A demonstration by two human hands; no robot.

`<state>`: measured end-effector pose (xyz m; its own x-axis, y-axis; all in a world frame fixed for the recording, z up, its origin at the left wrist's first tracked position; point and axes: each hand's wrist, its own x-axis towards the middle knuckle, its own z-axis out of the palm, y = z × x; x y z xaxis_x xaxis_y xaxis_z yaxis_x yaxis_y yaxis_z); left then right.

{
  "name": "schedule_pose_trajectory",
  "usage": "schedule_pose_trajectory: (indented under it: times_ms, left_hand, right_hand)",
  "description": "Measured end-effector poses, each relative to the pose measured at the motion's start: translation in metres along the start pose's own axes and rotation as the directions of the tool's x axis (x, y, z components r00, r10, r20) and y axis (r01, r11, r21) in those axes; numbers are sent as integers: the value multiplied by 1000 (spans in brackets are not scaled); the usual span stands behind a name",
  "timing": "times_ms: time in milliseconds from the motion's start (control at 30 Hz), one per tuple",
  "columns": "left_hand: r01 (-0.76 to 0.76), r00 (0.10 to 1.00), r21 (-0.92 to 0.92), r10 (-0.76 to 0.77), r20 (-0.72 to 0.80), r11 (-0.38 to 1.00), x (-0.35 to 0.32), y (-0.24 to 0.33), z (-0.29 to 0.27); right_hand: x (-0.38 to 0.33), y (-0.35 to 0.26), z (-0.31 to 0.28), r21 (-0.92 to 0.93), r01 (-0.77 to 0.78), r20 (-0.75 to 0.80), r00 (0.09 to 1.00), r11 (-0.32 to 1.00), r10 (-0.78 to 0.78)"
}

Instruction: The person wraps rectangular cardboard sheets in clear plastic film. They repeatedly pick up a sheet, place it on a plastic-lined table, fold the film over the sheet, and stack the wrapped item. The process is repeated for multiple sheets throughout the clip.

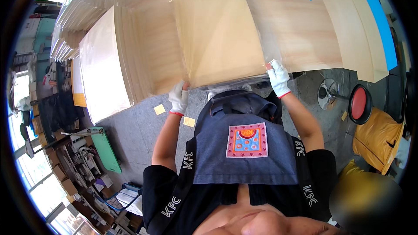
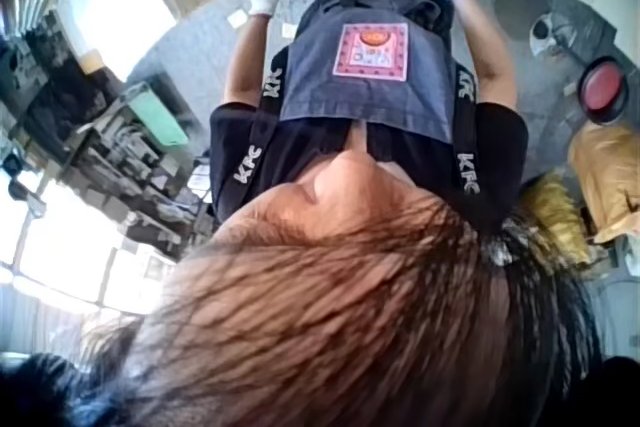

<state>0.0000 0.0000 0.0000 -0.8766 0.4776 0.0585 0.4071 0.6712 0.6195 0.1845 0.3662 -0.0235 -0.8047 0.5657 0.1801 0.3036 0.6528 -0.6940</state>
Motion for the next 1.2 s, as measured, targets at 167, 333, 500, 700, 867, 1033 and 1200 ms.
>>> schedule_pose_trajectory:
  times_ms: [167,333,500,700,867,1033,1200]
  left_hand:
    - [192,981,128,-190,-29,973,25,20,-2]
    - [360,928,125,-369,55,925,36,26,5]
    - [12,963,165,33,-268,986,41,51,-2]
    - [-414,910,331,379,166,848,25,75,20]
    - [-188,982,321,174,72,928,27,73,34]
    - [-57,998,44,58,-28,997,28,58,42]
    - [143,989,-283,-130,64,948,46,29,33]
  right_hand:
    - [19,-36,19,-246,-234,-125,970,941,209]
    - [33,-54,12,-414,-424,-34,892,806,451]
    - [42,-57,-1,-260,-356,-60,934,897,353]
    - [11,-116,27,-178,625,275,773,760,-571]
    - [1,-86,35,-413,19,81,997,910,17]
    - [51,-82,-7,-124,-533,251,799,837,546]
    - [77,-54,2,538,-593,502,797,599,337]
